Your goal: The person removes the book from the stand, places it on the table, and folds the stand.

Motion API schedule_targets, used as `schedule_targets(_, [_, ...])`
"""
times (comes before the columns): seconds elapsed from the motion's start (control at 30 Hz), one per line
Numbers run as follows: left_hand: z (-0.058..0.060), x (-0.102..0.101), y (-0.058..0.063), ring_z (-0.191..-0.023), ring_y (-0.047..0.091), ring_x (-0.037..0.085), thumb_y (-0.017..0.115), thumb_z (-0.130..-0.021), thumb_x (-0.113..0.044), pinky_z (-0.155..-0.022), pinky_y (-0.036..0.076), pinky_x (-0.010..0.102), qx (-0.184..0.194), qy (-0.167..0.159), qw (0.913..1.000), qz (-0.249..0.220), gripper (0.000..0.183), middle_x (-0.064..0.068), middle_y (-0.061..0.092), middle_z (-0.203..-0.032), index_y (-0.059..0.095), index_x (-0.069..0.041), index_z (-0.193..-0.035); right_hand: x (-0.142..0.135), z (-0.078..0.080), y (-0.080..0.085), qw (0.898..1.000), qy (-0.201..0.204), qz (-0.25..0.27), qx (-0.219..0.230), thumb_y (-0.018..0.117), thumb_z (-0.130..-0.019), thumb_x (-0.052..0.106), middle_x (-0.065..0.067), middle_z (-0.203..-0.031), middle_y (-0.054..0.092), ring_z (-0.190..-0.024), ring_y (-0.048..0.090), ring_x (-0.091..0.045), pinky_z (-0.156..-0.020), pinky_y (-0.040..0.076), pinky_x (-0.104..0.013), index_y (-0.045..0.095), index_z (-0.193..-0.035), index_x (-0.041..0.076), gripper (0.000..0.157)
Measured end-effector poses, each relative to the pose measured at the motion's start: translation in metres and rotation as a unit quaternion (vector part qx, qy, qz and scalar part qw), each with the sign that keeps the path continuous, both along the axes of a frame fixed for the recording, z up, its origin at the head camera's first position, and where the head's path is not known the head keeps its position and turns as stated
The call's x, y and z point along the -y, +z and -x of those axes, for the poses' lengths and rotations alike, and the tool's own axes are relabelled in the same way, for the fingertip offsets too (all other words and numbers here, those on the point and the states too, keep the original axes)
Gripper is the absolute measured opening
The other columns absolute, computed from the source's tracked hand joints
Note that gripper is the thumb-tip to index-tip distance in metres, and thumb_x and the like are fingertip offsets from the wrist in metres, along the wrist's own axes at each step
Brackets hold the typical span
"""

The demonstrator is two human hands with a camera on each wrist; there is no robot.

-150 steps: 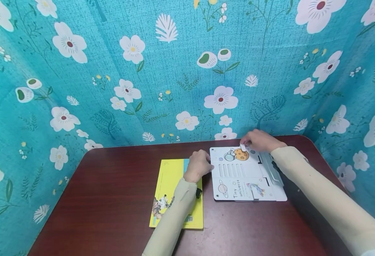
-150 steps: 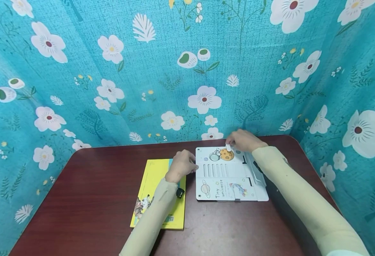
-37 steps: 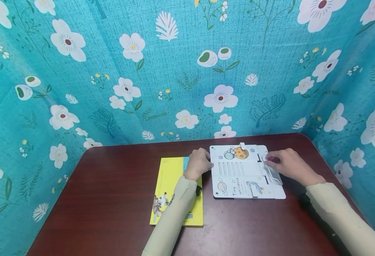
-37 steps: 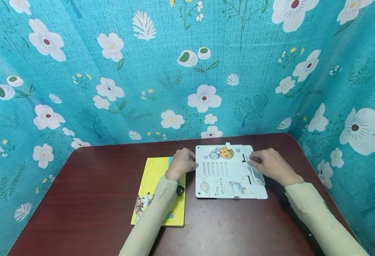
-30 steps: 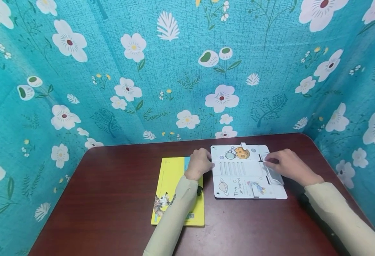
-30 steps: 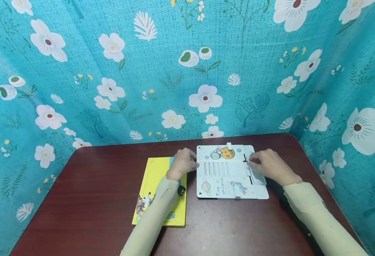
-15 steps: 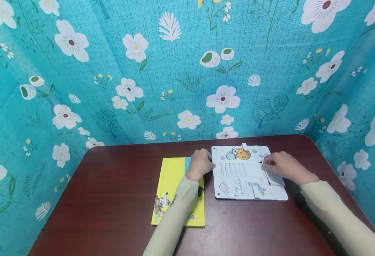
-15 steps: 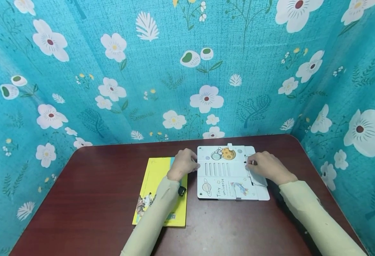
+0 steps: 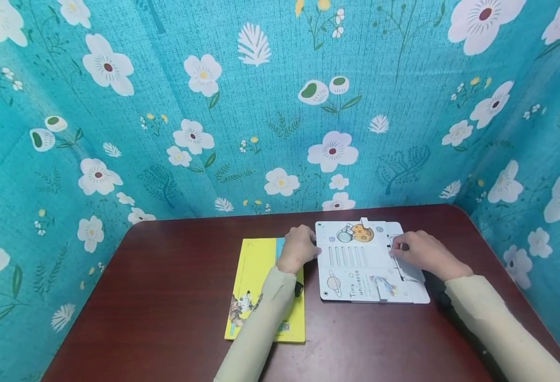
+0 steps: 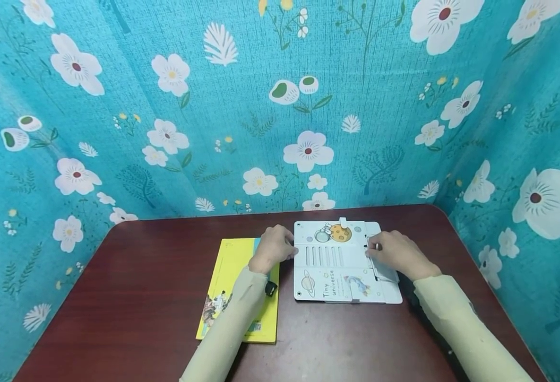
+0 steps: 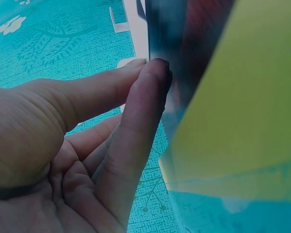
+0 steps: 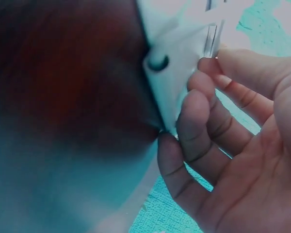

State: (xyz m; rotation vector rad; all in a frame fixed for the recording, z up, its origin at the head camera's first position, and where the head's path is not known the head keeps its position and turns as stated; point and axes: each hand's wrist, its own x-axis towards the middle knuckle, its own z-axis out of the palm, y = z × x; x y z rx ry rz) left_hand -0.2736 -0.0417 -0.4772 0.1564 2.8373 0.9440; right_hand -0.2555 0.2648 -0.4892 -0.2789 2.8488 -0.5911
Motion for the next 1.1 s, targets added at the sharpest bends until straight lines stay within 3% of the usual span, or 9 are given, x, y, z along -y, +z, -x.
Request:
schedule_targets(0.27, [-0.002, 0.0, 0.001, -0.056, 0.057, 0.017, 0.081, -0.088, -0.007, -0.05, 0.043, 0.025, -0.001, -0.001, 1.0, 0.0, 0.006, 0.007, 0.072, -0.077, 0.079, -0.003, -0.085, 0.006, -0.002, 0.002, 1.0, -0.009, -0.019, -0.012, 0.08, -0.09, 0.02, -0.018, -0.1, 0.074, -0.081, 0.06, -0.023, -0.061, 0.046, -0.029, 0.077, -0.099, 0.007, 0.016])
schedule_targets(0.47, [0.001, -0.001, -0.003, -0.052, 0.053, 0.015, 0.081, -0.088, -0.008, -0.048, 0.04, 0.024, 0.001, -0.006, 1.0, 0.006, 0.012, 0.005, 0.067, -0.068, 0.077, -0.004, -0.077, 0.01, -0.004, 0.004, 0.998, -0.016, -0.033, -0.046, 0.081, -0.088, 0.018, -0.007, -0.08, 0.069, -0.073, 0.057, -0.02, -0.059, 0.044, -0.03, 0.074, -0.088, 0.01, 0.011])
schedule_targets(0.7, [0.003, -0.002, -0.001, -0.048, 0.045, 0.013, 0.08, -0.089, -0.013, -0.046, 0.034, 0.023, -0.016, -0.008, 0.9997, 0.019, 0.027, 0.001, 0.058, -0.057, 0.069, -0.005, -0.066, 0.028, -0.008, 0.005, 0.995, 0.005, -0.015, -0.097, 0.082, -0.086, 0.017, -0.009, -0.087, 0.074, -0.075, 0.06, -0.019, -0.066, 0.054, -0.039, 0.077, -0.105, 0.004, 0.024])
schedule_targets(0.9, [-0.004, 0.002, 0.005, -0.051, 0.048, 0.013, 0.078, -0.094, -0.028, -0.048, 0.036, 0.023, -0.03, -0.003, 0.9989, 0.037, 0.029, 0.0, 0.057, -0.059, 0.074, -0.005, -0.076, 0.045, -0.016, 0.003, 0.991, 0.032, 0.003, -0.131, 0.084, -0.087, 0.021, -0.017, -0.112, 0.078, -0.101, 0.072, -0.033, -0.087, 0.06, -0.055, 0.077, -0.117, 0.004, 0.036])
schedule_targets(1.1, [-0.015, 0.011, 0.01, -0.048, 0.035, 0.009, 0.076, -0.095, -0.032, -0.045, 0.026, 0.022, -0.093, -0.067, 0.9929, 0.031, 0.027, -0.003, 0.046, -0.057, 0.078, -0.006, -0.104, 0.055, -0.028, 0.012, 0.985, 0.056, 0.006, -0.161, 0.083, -0.089, 0.023, -0.016, -0.12, 0.077, -0.117, 0.069, -0.04, -0.098, 0.056, -0.062, 0.075, -0.123, 0.006, 0.039])
